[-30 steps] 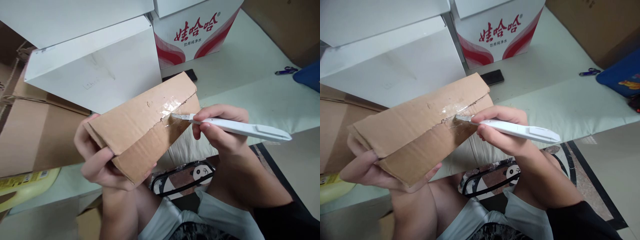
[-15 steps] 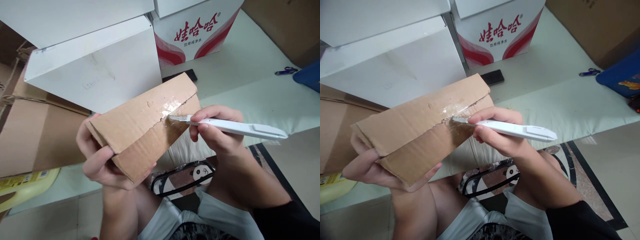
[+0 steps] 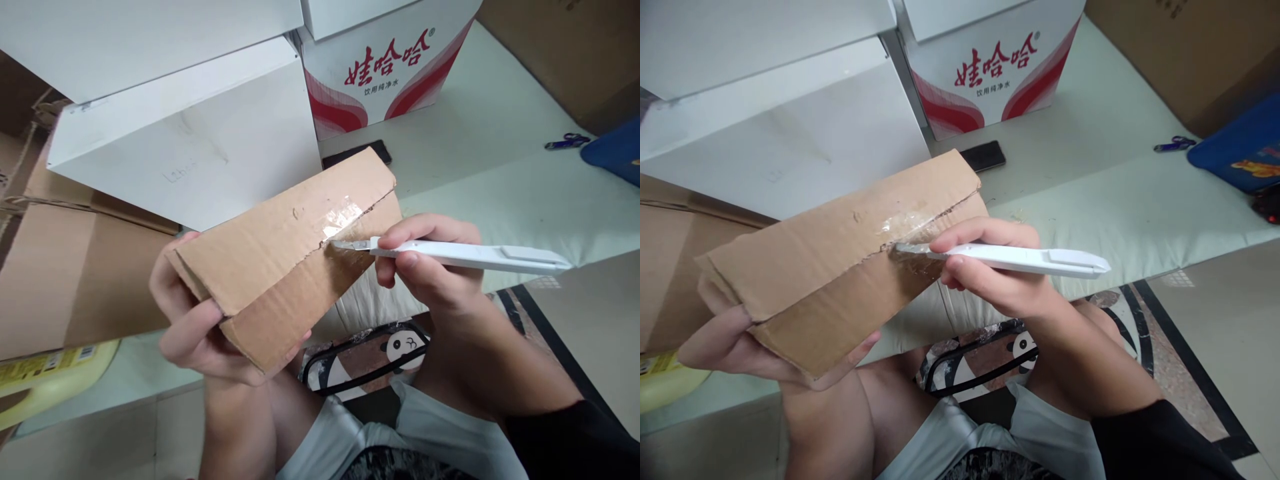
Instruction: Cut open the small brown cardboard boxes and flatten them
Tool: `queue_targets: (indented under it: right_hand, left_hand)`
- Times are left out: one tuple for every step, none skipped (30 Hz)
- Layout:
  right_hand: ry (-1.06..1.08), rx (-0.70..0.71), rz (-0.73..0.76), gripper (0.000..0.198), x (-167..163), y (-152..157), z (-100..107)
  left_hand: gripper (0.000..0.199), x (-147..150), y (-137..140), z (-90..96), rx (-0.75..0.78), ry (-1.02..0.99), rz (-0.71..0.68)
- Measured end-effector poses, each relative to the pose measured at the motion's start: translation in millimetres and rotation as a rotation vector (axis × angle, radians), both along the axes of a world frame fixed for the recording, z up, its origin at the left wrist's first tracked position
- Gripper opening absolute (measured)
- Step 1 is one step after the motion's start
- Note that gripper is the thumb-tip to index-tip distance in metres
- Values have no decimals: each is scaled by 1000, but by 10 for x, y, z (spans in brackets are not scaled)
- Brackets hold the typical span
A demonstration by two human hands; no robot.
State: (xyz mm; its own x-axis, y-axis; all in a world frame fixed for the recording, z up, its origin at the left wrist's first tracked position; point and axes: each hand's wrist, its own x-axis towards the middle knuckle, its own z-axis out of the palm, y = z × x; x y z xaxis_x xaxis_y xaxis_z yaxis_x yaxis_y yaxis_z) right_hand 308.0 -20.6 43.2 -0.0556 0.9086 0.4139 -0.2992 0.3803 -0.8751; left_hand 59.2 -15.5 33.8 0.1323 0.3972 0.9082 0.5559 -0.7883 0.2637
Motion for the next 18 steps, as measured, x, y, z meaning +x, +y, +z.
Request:
queue_targets:
  right_hand:
    - [-1,13,1,13,-1,1,4]
    - [-2,29,3,11,-2,1,8]
    - [-4,42,4,9,-4,-1,11]
    - [-8,48,3,8,-6,-5,15]
    - [-12,51,-1,7,-9,-10,17]
    - [-20,45,-10,7,-12,-17,19]
    - [-31,30,-22,7,-14,-24,19]
    - [-42,15,-32,7,-17,-30,18]
    - [-53,-3,-41,7,-19,-33,15]
    - [-60,-19,-48,9,-20,-34,11]
    - [-61,-34,-53,10,-21,-30,8]
    - [-58,-47,-57,11,-21,-23,4]
    - [-49,-58,-60,12,-19,-11,0]
    - [-38,-67,-61,13,-16,4,-4]
    - [-26,-74,-63,13,-11,21,-10]
    - [-15,-76,-64,13,-4,41,-18]
    - [-13,-79,-68,14,5,63,-32]
    - [-18,-81,-78,15,16,86,-51]
  left_hand:
    - [76,4,1,4,11,-3,-7]
    - [76,9,1,11,19,-5,-9]
    - [76,15,-1,20,25,0,-6]
    - [75,21,-4,33,26,8,4]
    - [75,28,-9,46,21,12,19]
    - [74,33,-15,59,13,11,31]
    - [73,37,-21,71,7,9,37]
    - [73,38,-26,79,6,7,34]
    - [72,37,-32,83,4,7,22]
    - [73,33,-37,84,8,8,0]
    - [73,28,-41,80,13,14,-25]
    - [74,22,-46,76,13,22,-44]
    - [74,15,-50,70,10,27,-55]
    - [75,10,-54,67,4,32,-61]
    - [75,6,-56,66,-7,34,-61]
    - [75,3,-58,68,-15,34,-58]
    - [75,2,-58,73,-22,31,-51]
    - [75,2,-56,78,-19,26,-44]
